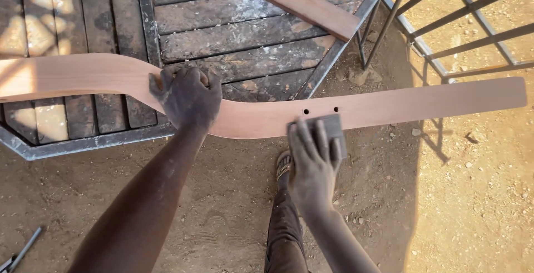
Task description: Sanding a curved wooden component using a piece of sandpaper on a metal workbench
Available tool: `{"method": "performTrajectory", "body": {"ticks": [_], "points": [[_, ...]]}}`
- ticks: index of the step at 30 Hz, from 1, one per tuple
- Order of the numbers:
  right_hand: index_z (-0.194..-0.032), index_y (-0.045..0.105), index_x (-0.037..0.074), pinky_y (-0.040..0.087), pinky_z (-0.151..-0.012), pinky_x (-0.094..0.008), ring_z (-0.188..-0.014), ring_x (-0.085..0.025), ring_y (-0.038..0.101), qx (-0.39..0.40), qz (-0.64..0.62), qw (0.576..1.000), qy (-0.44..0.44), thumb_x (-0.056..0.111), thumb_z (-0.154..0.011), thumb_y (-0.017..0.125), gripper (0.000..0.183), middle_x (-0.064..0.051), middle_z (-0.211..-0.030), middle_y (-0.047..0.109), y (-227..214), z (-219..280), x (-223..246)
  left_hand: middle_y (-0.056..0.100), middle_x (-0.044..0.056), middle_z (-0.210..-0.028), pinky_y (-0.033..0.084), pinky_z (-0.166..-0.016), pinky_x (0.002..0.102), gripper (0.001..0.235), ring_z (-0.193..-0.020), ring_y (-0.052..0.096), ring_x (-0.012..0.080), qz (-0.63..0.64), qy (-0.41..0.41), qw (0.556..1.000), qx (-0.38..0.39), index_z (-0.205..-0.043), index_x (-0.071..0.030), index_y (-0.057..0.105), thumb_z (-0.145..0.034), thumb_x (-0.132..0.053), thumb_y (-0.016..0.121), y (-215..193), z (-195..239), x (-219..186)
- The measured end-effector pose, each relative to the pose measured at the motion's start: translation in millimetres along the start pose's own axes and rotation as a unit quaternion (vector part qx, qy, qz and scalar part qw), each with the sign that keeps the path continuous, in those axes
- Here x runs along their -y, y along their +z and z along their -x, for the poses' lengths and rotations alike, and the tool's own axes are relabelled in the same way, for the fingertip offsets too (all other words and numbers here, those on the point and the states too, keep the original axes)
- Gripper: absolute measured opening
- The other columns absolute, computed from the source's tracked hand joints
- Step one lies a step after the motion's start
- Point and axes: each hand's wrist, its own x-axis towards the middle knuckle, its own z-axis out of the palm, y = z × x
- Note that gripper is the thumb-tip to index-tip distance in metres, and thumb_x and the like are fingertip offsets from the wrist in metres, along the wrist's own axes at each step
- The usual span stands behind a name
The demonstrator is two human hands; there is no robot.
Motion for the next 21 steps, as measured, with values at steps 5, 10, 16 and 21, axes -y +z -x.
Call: {"method": "performTrajectory", "body": {"ticks": [5,10,16,21], "points": [[-0.148,0.056,0.028,0.023,-0.116,-0.049,-0.151,-0.024,0.034,0.014,0.033,0.999,0.002,0.007,-0.063,0.07,0.089,0.01,-0.161,0.046,-28,-7,-50,0.066,-0.003,-0.08,0.029,-0.105,0.054,0.032,-0.119,0.056,0.0191,-0.002,0.017,1.0,0.005,-0.069,-0.029,0.058,-0.093,-0.049,0.066,0,0,0],[-0.151,0.054,0.022,0.026,-0.109,-0.054,-0.15,-0.032,0.033,-0.046,0.046,0.992,0.111,0.002,-0.072,0.057,0.081,0.004,-0.162,0.045,-7,5,-10,0.065,-0.002,-0.076,0.029,-0.104,0.054,0.033,-0.114,0.058,0.0192,0.005,0.02,1.0,-0.013,-0.067,-0.029,0.058,-0.091,-0.049,0.068,1,3,9],[-0.132,0.068,0.036,0.029,-0.107,-0.048,-0.144,-0.02,0.045,0.036,0.045,0.996,-0.062,0.012,-0.083,0.062,0.055,0.015,-0.147,0.06,-34,-7,-50,0.068,0.002,-0.08,0.029,-0.104,0.055,0.026,-0.12,0.058,0.0217,-0.005,0.04,0.999,0.007,-0.07,-0.026,0.058,-0.089,-0.04,0.07,3,8,2],[-0.152,0.054,0.024,0.032,-0.09,-0.049,-0.146,-0.027,0.036,-0.056,0.101,0.972,0.204,0.01,-0.086,0.061,0.068,0.005,-0.162,0.046,-23,-28,-70,0.065,-0.003,-0.072,0.031,-0.1,0.052,0.03,-0.109,0.061,0.0214,0.005,0.05,0.996,-0.074,-0.064,-0.03,0.055,-0.087,-0.04,0.072,7,-1,6]]}}
